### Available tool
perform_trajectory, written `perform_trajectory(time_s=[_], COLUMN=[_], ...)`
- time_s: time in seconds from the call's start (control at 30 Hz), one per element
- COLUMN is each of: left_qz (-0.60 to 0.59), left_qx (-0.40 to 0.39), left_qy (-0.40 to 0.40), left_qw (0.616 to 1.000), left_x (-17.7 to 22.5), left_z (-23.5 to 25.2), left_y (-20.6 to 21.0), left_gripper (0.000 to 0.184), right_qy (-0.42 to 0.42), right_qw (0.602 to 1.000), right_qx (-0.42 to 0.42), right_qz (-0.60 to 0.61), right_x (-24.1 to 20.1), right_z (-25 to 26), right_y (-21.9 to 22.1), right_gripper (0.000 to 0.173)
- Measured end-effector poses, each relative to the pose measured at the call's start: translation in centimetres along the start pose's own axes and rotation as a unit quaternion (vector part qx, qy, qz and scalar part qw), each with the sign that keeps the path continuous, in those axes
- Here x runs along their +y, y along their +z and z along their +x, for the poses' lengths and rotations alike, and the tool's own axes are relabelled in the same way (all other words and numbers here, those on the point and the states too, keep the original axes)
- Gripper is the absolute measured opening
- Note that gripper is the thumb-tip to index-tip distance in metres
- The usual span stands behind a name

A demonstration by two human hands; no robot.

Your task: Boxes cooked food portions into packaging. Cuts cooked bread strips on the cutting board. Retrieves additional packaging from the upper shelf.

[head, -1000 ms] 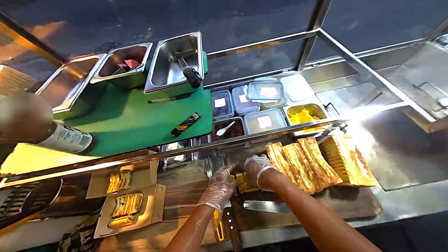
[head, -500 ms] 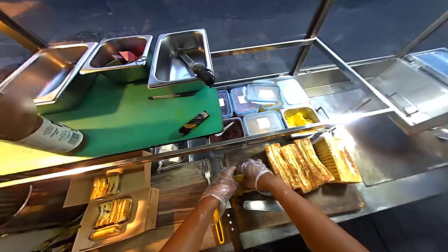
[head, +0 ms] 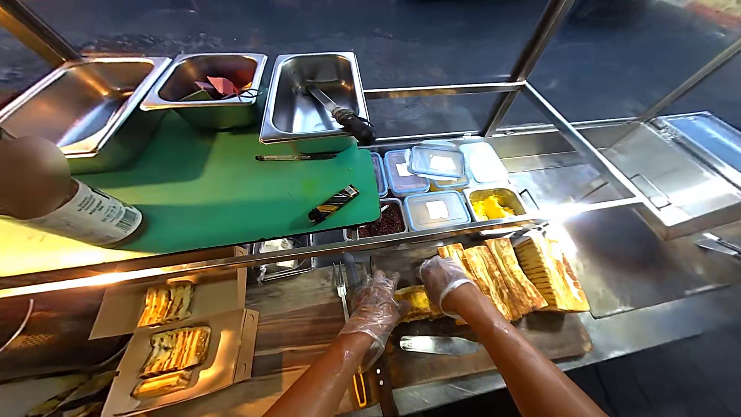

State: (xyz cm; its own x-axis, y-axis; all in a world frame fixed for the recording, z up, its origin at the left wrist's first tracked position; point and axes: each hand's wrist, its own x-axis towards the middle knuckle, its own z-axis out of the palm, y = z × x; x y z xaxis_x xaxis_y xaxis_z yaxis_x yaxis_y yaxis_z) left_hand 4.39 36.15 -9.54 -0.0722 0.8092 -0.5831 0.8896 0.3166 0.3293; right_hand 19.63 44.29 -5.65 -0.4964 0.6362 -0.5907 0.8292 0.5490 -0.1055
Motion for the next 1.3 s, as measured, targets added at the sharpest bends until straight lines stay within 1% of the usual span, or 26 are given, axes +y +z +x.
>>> perform_trajectory(time_s=[0.07,0.13,0.17,0.23,0.3,0.37,0.47,0.6,0.67,0.8,0.87,0.9,0.97,1.0,1.07,1.1,1.13,1.17,1.23,1.3], left_qz=[0.000,0.004,0.004,-0.005,-0.021,-0.039,-0.071,-0.117,-0.137,-0.181,-0.179,-0.181,-0.160,-0.140,-0.104,-0.093,-0.079,-0.066,-0.049,-0.040], left_qx=[-0.003,-0.022,-0.031,-0.044,-0.049,-0.041,-0.036,-0.032,-0.027,-0.034,-0.032,-0.020,0.005,0.008,-0.007,-0.018,-0.030,-0.036,-0.048,-0.056], left_qy=[0.020,0.016,0.015,0.021,0.035,0.074,0.120,0.111,0.101,0.100,0.109,0.101,0.043,0.005,-0.047,-0.055,-0.056,-0.052,-0.046,-0.034], left_qw=[1.000,1.000,0.999,0.999,0.998,0.996,0.990,0.986,0.985,0.978,0.977,0.978,0.986,0.990,0.993,0.994,0.995,0.996,0.997,0.997], left_x=[0.8,1.8,2.2,2.3,1.7,0.7,-0.4,-1.3,-2.3,-3.5,-3.4,-3.3,-3.1,-3.3,-3.7,-3.9,-3.9,-3.9,-3.4,-3.1], left_z=[0.8,1.5,1.6,2.0,2.4,2.8,2.7,2.4,2.3,2.8,2.4,2.0,0.3,-0.5,-1.4,-1.5,-1.7,-1.8,-1.5,-1.3], left_y=[0.5,0.7,0.8,1.1,1.3,1.8,2.3,2.0,1.7,1.7,1.2,0.7,-1.0,-1.7,-1.8,-1.5,-1.1,-0.8,-0.8,-0.9], left_gripper=[0.060,0.049,0.045,0.040,0.039,0.039,0.042,0.029,0.026,0.035,0.048,0.052,0.057,0.061,0.067,0.068,0.065,0.061,0.061,0.061], right_qy=[-0.020,-0.038,-0.043,-0.047,-0.048,-0.054,-0.056,-0.059,-0.062,-0.060,-0.059,-0.055,-0.054,-0.056,-0.064,-0.073,-0.083,-0.090,-0.092,-0.094], right_qw=[0.999,0.997,0.996,0.997,0.997,0.997,0.997,0.997,0.997,0.997,0.998,0.998,0.997,0.997,0.996,0.995,0.995,0.994,0.993,0.992], right_qx=[-0.025,-0.052,-0.056,-0.055,-0.055,-0.050,-0.044,-0.038,-0.035,-0.041,-0.023,-0.007,0.008,-0.003,-0.043,-0.051,-0.055,-0.057,-0.070,-0.079], right_qz=[-0.030,-0.050,-0.048,-0.040,-0.035,-0.030,-0.013,-0.012,-0.016,-0.019,0.019,0.040,0.051,0.045,0.038,0.031,0.023,0.016,-0.002,-0.011], right_x=[-0.4,-0.6,-0.7,-0.6,-0.4,-0.2,0.0,0.1,0.3,0.3,0.1,-0.2,-1.0,-1.5,-2.5,-3.0,-3.5,-4.0,-4.8,-5.1], right_z=[-0.1,0.3,0.4,0.3,0.3,0.4,0.5,0.4,0.4,0.5,0.0,-0.2,-0.1,0.2,1.1,1.6,2.0,2.3,2.7,3.0], right_y=[0.5,1.6,2.0,2.4,2.6,2.6,2.7,3.0,3.1,2.9,2.2,1.9,1.7,1.9,1.8,2.0,2.2,2.4,1.9,2.0], right_gripper=[0.023,0.034,0.037,0.036,0.036,0.036,0.031,0.029,0.029,0.031,0.034,0.034,0.031,0.032,0.044,0.048,0.048,0.045,0.038,0.037])
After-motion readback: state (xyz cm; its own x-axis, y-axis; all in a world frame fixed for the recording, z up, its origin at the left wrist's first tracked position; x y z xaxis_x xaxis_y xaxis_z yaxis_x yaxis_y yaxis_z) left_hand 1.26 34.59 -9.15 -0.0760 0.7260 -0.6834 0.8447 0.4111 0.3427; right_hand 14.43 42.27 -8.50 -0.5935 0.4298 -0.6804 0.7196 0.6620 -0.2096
